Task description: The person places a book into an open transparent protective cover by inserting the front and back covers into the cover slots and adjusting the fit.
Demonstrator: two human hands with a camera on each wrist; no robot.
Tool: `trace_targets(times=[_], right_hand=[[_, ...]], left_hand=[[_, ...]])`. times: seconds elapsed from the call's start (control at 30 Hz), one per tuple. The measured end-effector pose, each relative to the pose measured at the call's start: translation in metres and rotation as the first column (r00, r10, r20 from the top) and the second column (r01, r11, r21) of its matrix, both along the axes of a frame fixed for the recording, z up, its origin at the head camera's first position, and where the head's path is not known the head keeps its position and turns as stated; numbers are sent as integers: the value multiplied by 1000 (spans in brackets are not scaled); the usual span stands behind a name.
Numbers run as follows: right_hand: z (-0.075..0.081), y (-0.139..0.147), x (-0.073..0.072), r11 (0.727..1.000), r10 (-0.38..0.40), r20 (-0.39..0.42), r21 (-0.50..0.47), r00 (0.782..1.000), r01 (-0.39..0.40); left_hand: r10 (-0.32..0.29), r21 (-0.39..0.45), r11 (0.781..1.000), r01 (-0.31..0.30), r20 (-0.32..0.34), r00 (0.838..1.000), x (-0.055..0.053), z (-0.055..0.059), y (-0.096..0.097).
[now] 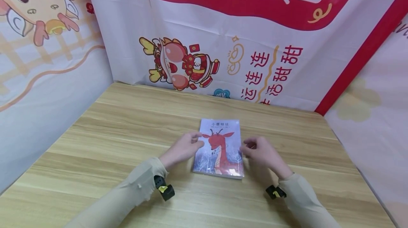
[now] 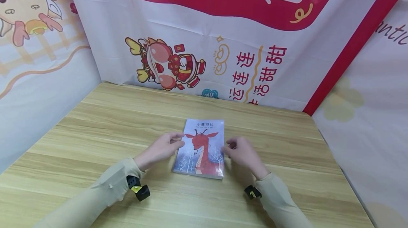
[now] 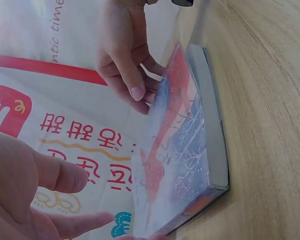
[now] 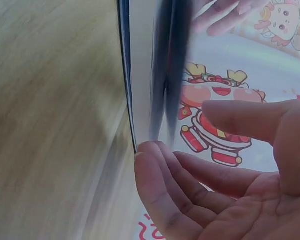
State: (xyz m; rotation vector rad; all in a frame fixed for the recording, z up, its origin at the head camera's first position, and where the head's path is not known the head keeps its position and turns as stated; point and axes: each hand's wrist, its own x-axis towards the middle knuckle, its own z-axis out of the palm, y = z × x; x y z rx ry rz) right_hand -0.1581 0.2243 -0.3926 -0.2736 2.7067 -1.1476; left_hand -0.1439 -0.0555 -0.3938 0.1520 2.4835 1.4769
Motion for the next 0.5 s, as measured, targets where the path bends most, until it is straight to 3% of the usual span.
trace_targets(times=[0.33, 0.5], right_hand=[[4, 2, 1, 999, -35, -49, 28, 998, 36], [6, 1, 0, 998, -42, -90, 32, 995, 45]], left_hand=[[0, -31, 1000, -2, -72, 997, -1, 0, 0], [-9, -76, 997, -2, -142, 990, -1, 1, -1]])
